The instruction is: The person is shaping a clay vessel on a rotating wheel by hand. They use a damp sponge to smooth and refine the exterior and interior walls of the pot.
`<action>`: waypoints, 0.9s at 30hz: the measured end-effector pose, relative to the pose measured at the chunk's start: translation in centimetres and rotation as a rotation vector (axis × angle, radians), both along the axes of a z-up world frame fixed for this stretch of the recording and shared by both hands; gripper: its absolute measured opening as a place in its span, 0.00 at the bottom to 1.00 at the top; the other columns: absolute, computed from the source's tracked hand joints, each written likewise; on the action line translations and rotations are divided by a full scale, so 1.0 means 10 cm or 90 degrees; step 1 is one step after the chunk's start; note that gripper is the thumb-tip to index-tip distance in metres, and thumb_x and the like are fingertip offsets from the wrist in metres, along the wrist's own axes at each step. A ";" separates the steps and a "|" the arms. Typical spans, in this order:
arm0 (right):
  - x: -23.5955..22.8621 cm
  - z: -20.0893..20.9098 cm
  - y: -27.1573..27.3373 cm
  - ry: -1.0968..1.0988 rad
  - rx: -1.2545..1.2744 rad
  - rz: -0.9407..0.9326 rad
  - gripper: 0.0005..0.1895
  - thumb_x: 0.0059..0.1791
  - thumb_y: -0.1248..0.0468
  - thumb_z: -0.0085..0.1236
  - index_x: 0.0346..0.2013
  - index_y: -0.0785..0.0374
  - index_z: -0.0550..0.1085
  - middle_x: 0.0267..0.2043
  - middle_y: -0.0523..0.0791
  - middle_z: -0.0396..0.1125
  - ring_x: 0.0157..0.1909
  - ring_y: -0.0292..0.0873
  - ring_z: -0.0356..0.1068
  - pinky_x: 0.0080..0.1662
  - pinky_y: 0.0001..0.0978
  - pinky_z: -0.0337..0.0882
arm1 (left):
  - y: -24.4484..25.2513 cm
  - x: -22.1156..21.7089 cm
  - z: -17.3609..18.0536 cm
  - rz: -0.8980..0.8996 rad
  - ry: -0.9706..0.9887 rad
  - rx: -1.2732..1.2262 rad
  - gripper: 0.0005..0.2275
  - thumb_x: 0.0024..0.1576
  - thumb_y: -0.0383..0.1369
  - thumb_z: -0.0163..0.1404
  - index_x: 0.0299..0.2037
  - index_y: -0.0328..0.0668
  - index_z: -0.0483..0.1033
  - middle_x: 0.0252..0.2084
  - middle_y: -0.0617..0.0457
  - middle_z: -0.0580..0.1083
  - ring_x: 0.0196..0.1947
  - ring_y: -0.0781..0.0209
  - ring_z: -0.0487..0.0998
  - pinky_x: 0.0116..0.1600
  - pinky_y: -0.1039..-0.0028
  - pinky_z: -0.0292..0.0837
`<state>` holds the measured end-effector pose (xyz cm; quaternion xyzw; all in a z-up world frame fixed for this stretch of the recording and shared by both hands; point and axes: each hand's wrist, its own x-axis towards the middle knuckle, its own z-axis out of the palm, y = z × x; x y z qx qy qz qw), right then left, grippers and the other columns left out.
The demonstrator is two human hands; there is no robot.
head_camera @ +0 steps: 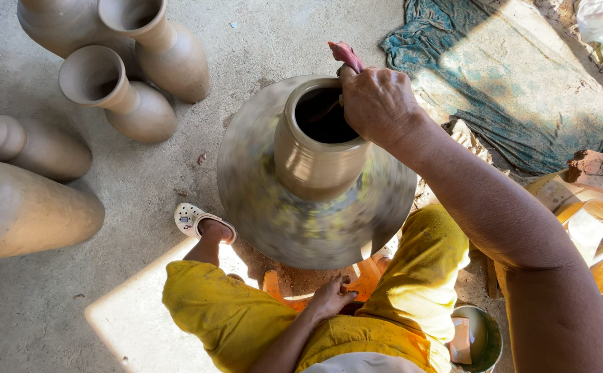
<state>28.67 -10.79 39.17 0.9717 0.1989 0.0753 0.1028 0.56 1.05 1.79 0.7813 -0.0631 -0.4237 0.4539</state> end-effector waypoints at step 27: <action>0.03 0.05 0.04 -0.015 -0.015 0.011 0.12 0.57 0.64 0.43 0.44 0.72 0.71 0.26 0.55 0.73 0.27 0.51 0.77 0.26 0.44 0.77 | -0.11 -0.26 -0.46 0.187 0.096 -0.266 0.24 0.59 0.40 0.56 0.63 0.34 0.71 0.63 0.41 0.73 0.60 0.51 0.76 0.65 0.65 0.73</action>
